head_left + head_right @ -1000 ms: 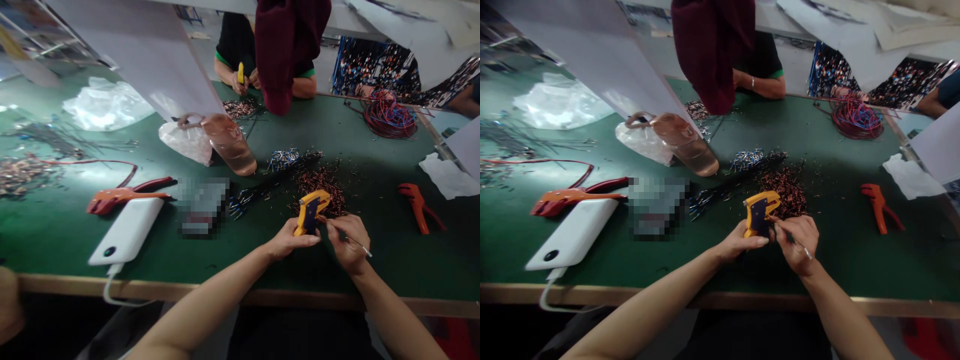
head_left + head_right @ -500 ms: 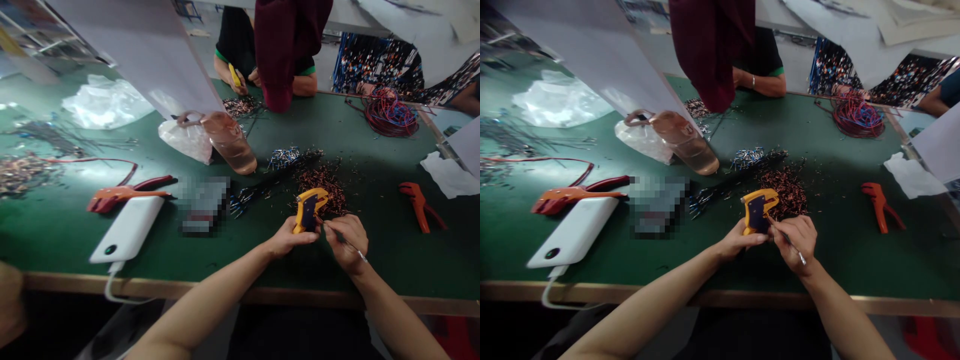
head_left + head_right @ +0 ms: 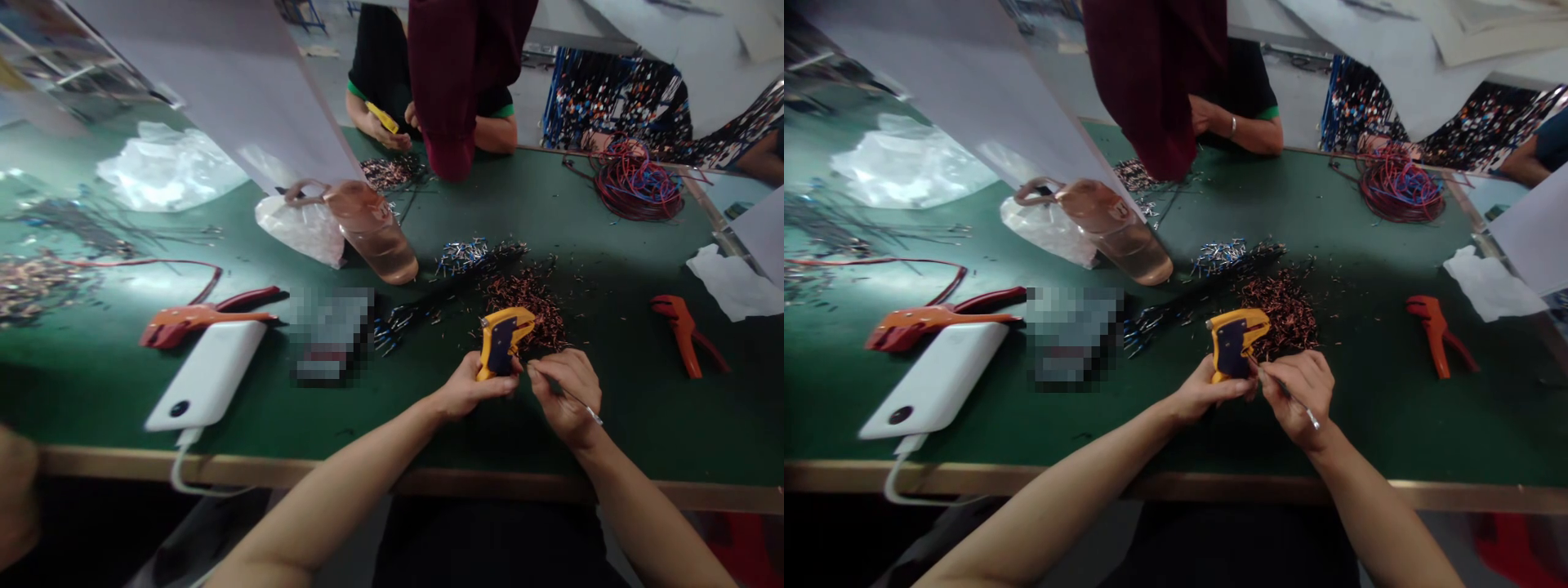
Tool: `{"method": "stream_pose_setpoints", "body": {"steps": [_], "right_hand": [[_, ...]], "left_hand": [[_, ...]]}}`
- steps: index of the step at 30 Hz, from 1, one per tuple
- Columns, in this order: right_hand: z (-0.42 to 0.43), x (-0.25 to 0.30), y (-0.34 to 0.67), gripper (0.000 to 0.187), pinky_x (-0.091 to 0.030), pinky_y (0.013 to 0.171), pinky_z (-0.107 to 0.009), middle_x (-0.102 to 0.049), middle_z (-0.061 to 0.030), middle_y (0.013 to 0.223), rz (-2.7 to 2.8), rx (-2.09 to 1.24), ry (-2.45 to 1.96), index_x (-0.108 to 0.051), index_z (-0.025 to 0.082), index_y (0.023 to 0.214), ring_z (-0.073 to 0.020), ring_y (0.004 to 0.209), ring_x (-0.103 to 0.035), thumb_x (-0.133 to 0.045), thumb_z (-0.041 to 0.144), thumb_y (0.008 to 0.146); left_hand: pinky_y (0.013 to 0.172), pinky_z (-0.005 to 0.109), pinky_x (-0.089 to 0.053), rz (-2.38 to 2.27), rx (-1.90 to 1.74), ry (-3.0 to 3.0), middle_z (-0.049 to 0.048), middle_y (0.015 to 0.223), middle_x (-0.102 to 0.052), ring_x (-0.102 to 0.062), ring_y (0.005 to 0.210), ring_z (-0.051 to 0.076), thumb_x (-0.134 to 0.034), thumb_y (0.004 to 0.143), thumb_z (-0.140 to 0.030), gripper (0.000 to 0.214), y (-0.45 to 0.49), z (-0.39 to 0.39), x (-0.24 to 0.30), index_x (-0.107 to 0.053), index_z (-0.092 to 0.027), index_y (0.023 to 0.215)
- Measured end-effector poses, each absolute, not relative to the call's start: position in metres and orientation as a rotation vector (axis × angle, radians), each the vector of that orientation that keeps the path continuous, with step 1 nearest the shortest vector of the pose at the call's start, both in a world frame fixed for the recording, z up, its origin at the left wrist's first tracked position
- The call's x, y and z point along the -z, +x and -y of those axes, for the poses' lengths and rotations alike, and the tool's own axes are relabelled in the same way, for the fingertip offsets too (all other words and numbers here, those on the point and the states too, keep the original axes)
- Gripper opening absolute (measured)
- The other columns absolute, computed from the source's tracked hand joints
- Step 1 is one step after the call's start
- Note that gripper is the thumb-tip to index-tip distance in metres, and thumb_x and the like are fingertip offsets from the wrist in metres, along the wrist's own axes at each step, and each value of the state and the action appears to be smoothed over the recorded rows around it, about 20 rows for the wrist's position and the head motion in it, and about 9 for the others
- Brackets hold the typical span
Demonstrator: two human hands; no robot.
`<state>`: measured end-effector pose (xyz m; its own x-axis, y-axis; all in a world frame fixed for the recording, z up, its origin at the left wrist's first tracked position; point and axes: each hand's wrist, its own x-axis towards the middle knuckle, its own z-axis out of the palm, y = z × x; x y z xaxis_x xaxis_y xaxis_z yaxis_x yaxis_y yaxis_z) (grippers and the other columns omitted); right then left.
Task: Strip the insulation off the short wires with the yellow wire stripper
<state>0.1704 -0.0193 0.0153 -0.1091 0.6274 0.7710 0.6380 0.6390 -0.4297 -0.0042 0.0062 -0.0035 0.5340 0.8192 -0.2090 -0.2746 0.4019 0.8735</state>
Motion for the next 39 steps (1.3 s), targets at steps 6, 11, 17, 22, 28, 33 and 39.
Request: {"method": "stream_pose_setpoints", "body": {"steps": [6, 11, 17, 22, 28, 33, 39], "right_hand": [[0.019, -0.017, 0.170, 0.014, -0.052, 0.066, -0.035, -0.075, 0.0012, 0.070, 1.783, -0.010, -1.016, -0.070, 0.027, 0.088, -0.0166, 0.060, -0.069, -0.065, 0.015, 0.087], [0.021, -0.016, 0.170, 0.015, -0.052, 0.067, -0.035, -0.074, 0.0000, 0.072, 1.736, -0.100, -1.020, -0.070, 0.026, 0.088, -0.0175, 0.062, -0.068, -0.065, 0.012, 0.085], [0.016, -0.007, 0.175, 0.012, -0.048, 0.058, -0.029, -0.062, 0.0001, 0.071, 1.207, -0.583, -1.144, -0.064, 0.023, 0.082, -0.0144, 0.060, -0.059, -0.059, 0.028, 0.092], [0.009, 0.000, 0.179, 0.016, -0.048, 0.062, -0.029, -0.060, 0.0017, 0.067, 0.998, -0.865, -1.100, -0.063, 0.022, 0.086, -0.0137, 0.061, -0.056, -0.062, 0.037, 0.091], [0.009, 0.002, 0.177, 0.013, -0.047, 0.064, -0.028, -0.061, 0.0028, 0.066, 0.970, -0.962, -1.070, -0.065, 0.023, 0.085, -0.0129, 0.062, -0.056, -0.067, 0.035, 0.089], [0.007, 0.002, 0.174, 0.016, -0.047, 0.061, -0.026, -0.060, 0.0037, 0.063, 0.903, -1.000, -1.054, -0.065, 0.022, 0.082, -0.0119, 0.059, -0.054, -0.069, 0.037, 0.086], [0.007, -0.001, 0.172, 0.023, -0.046, 0.060, -0.027, -0.061, 0.0037, 0.062, 0.844, -1.091, -1.050, -0.065, 0.021, 0.080, -0.0117, 0.058, -0.054, -0.075, 0.042, 0.080]], "left_hand": [[0.045, 0.023, -0.037, -0.756, -0.745, 0.988, -0.0029, 0.046, -0.054, -0.046, 0.040, 0.008, -0.082, 0.064, -0.057, 0.049, -0.003, -0.004, 0.001, -0.061, -0.013, 0.070], [0.040, 0.023, -0.030, -0.798, -0.751, 0.971, -0.0063, 0.040, -0.045, -0.037, 0.035, 0.005, -0.082, 0.064, -0.057, 0.051, -0.002, -0.003, -0.002, -0.054, -0.015, 0.060], [0.061, 0.029, -0.049, -0.587, -0.722, 0.832, 0.0012, 0.063, -0.065, -0.061, 0.058, 0.015, -0.088, 0.058, -0.042, 0.047, -0.007, -0.009, 0.003, -0.068, -0.012, 0.087], [0.071, 0.032, -0.049, -0.450, -0.596, 0.819, 0.0046, 0.075, -0.068, -0.064, 0.070, 0.018, -0.085, 0.062, -0.038, 0.048, -0.010, -0.009, 0.006, -0.069, -0.011, 0.098], [0.072, 0.031, -0.049, -0.437, -0.520, 0.859, 0.0043, 0.076, -0.068, -0.064, 0.070, 0.018, -0.086, 0.062, -0.040, 0.049, -0.010, -0.007, 0.006, -0.070, -0.012, 0.099], [0.072, 0.031, -0.049, -0.425, -0.522, 0.866, 0.0039, 0.076, -0.067, -0.063, 0.070, 0.017, -0.086, 0.062, -0.040, 0.048, -0.010, -0.007, 0.006, -0.070, -0.012, 0.099], [0.070, 0.030, -0.049, -0.442, -0.529, 0.891, 0.0033, 0.074, -0.066, -0.062, 0.068, 0.016, -0.087, 0.062, -0.043, 0.048, -0.010, -0.007, 0.005, -0.069, -0.012, 0.094]]}}
